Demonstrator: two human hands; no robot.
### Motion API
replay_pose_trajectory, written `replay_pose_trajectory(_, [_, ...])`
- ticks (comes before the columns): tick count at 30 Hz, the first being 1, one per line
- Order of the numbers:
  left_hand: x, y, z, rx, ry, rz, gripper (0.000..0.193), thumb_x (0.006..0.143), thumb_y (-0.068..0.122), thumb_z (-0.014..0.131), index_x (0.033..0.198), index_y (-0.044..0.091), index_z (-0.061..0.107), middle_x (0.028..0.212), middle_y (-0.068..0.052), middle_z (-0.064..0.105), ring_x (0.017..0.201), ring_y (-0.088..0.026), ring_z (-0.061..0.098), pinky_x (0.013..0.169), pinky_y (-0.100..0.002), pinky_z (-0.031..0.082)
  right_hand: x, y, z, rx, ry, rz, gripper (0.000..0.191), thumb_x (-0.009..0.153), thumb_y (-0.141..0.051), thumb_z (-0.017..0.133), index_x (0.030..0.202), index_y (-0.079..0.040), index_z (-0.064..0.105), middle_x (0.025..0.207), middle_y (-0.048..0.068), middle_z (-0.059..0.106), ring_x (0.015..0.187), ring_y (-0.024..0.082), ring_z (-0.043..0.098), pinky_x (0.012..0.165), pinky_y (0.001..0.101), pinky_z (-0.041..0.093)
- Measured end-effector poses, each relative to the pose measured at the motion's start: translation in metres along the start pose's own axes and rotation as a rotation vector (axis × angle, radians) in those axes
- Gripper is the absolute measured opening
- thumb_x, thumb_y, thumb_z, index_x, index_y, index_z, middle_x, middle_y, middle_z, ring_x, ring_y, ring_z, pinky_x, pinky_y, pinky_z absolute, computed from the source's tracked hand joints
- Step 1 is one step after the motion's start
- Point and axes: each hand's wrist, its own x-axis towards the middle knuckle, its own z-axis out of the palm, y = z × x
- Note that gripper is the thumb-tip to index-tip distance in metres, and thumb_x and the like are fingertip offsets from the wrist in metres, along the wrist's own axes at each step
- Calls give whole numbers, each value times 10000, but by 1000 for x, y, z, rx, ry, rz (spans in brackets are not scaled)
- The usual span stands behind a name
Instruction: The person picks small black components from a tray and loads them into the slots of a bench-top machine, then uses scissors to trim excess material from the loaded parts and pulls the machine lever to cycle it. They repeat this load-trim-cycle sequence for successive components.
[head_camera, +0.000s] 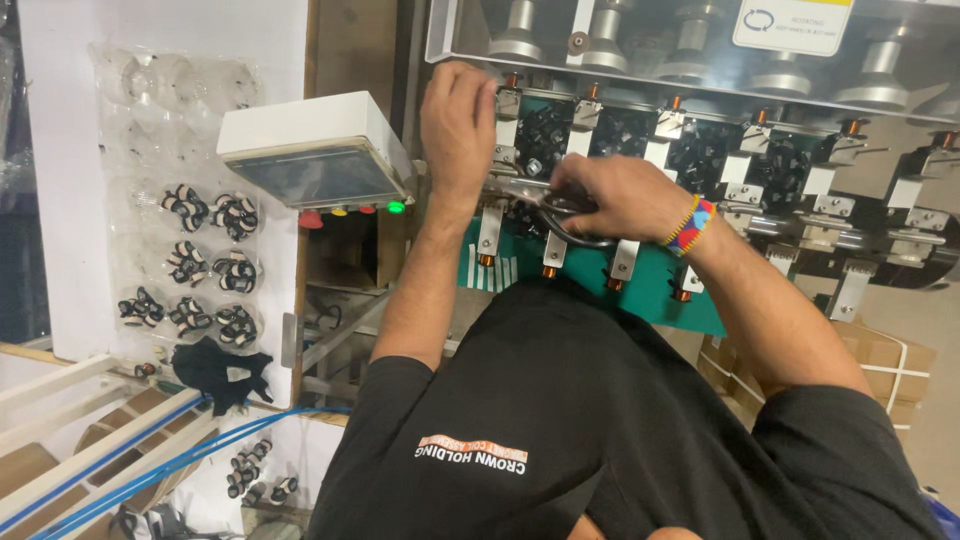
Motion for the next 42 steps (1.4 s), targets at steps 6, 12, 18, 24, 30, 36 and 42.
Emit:
replay_pose_trajectory(6, [-30, 13, 8, 42, -62, 18, 38, 908, 79, 690, 929, 55, 669, 988, -73, 702, 914, -314, 673, 801, -454, 487, -80, 15, 11, 29, -104, 145, 546, 746, -279, 837, 1217, -137, 600, 874, 143, 728, 835, 342, 715, 747, 444, 535])
replay_pose_trajectory(12, [-38, 10, 38, 58, -100, 40, 47, 921, 103, 675, 933, 58, 675, 1025, -73, 746, 924, -315, 697, 812, -446, 515, -149, 36, 63, 548, -102, 306, 428, 797, -162, 786, 1184, -96, 614, 747, 43, 717, 680, 165, 675, 635, 318, 543])
replay_pose_trajectory(18, [-34, 11, 59, 145, -117, 36, 107, 951, 126, 662, 1003, 37, 693, 1024, -98, 738, 904, -319, 705, 812, -463, 519, -206, 73, 174, 1230, -136, 501, 372, 833, -80, 811, 1158, -59, 632, 818, -81, 516, 727, 34, 550, 602, 252, 481])
replay_pose_trajectory(24, [-41, 5, 66, 257, -142, 95, 97, 947, 116, 668, 991, 36, 701, 986, -127, 736, 894, -348, 697, 759, -479, 510, -211, 164, 233, 506, 614, 691, 412, 844, -163, 833, 1184, -51, 629, 967, 24, 604, 879, 168, 656, 766, 295, 536])
replay_pose_trajectory(30, [-40, 32, 65, 389, -242, 99, 143, 994, 169, 690, 969, 28, 706, 947, -154, 716, 865, -380, 672, 745, -496, 501, -187, 244, 169, -830, 532, 637, 396, 864, -363, 702, 1185, -132, 682, 1050, 97, 704, 947, 300, 658, 814, 407, 557])
replay_pose_trajectory(36, [-99, 145, 63, 175, -60, 247, 113, 1049, 120, 674, 1024, 23, 724, 1044, -135, 739, 971, -368, 676, 832, -493, 482, -218, 240, 169, -204, 1027, 333, 293, 881, -187, 654, 1142, -54, 663, 1100, 172, 680, 1051, 381, 626, 907, 470, 513])
replay_pose_trajectory(42, [-221, 298, 192, -177, -681, 831, 344, 867, 102, 738, 1204, 48, 697, 1396, -164, 623, 895, -293, 648, 742, -414, 517, -305, 206, 269, 744, 642, 368, 452, 774, -93, 499, 1198, -96, 653, 984, 183, 701, 871, 370, 712, 767, 468, 588])
